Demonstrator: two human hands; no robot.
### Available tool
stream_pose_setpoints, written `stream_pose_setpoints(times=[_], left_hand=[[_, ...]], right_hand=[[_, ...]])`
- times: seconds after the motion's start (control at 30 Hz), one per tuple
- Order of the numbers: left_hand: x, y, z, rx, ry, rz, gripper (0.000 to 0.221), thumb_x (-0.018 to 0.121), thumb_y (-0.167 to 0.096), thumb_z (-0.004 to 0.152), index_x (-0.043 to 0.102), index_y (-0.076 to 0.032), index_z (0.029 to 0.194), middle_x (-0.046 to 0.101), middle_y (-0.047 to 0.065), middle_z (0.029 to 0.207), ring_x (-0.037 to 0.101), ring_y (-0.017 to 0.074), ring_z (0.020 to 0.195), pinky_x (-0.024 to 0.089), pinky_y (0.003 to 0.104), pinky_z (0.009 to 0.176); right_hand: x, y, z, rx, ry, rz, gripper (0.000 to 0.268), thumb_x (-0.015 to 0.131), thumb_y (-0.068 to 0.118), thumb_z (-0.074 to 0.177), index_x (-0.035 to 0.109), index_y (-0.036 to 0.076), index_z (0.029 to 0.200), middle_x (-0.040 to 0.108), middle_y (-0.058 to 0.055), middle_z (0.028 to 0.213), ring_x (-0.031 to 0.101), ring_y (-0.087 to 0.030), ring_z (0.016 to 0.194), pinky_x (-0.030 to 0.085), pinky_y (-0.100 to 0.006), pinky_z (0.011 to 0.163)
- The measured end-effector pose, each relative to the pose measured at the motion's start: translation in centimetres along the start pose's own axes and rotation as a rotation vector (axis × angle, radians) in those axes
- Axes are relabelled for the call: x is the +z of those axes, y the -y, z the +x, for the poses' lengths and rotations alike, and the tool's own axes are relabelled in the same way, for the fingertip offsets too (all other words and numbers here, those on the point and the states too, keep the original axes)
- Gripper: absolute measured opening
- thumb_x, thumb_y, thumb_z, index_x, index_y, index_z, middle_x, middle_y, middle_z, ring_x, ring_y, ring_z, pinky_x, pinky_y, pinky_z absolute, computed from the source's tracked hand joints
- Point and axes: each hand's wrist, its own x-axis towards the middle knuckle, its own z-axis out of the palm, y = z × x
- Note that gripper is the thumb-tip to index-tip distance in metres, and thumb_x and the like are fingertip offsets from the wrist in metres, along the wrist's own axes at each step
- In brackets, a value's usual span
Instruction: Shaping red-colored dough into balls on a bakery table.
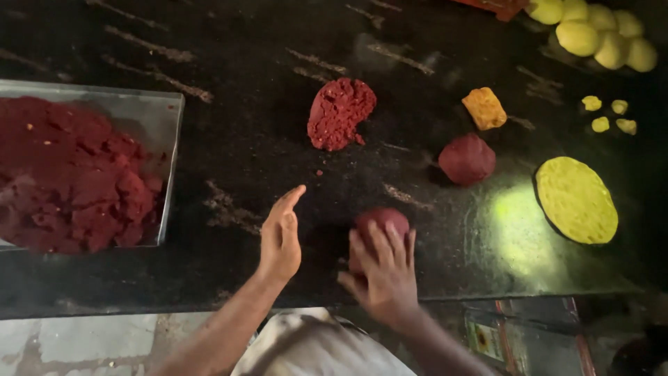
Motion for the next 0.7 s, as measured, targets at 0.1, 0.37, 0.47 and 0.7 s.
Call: stream_pose_setpoints(times=[0.1, 0.37, 0.47, 0.7], left_hand=[[0.7, -0.4, 0.9, 0.014, 0.0, 0.077, 0.058, 0.036, -0.043, 0.114, 0.058, 0.001, 0.142, 0.061, 0.022, 0.145, 0.057, 0.0353, 0.138, 0.041, 0.043, 0.118], [0.5, -2.9, 2.4, 0.022, 0.064, 0.18, 0.051, 0.05, -0.035, 0.108, 0.056, 0.001, 0.143, 0.058, 0.023, 0.146, 0.055, 0.0363, 0.137, 0.046, 0.041, 0.112], [0.5, -2.5, 2.1, -0.023, 0.065, 0.145, 0.051, 0.051, -0.035, 0.107, 0.056, 0.002, 0.142, 0.058, 0.023, 0.146, 0.057, 0.0358, 0.136, 0.047, 0.042, 0.11], [4.0, 0.1, 2.7, 0.048, 0.176, 0.112, 0.049, 0.046, -0.031, 0.11, 0.056, 0.002, 0.144, 0.057, 0.023, 0.15, 0.052, 0.0353, 0.143, 0.04, 0.042, 0.119]], right_hand=[[3.0, -5.7, 6.2, 0.187, 0.127, -0.074, 0.074, 0.075, 0.037, 0.08, 0.056, 0.016, 0.148, 0.051, -0.014, 0.153, 0.039, -0.039, 0.149, 0.017, -0.061, 0.128], [9.5, -23.4, 20.1, 0.304, 0.378, 0.179, 0.071, 0.065, 0.051, 0.091, 0.052, 0.01, 0.147, 0.047, -0.019, 0.154, 0.043, -0.037, 0.142, 0.035, -0.044, 0.116], [4.1, -13.9, 15.8, 0.277, 0.416, 0.239, 0.055, 0.058, 0.045, 0.097, 0.059, 0.013, 0.142, 0.061, -0.017, 0.139, 0.058, -0.035, 0.128, 0.045, -0.045, 0.106], [2.7, -2.6, -0.3, 0.02, 0.029, 0.227, 0.054, 0.053, 0.027, 0.094, 0.049, 0.002, 0.142, 0.064, -0.017, 0.142, 0.056, -0.035, 0.136, 0.033, -0.048, 0.117]])
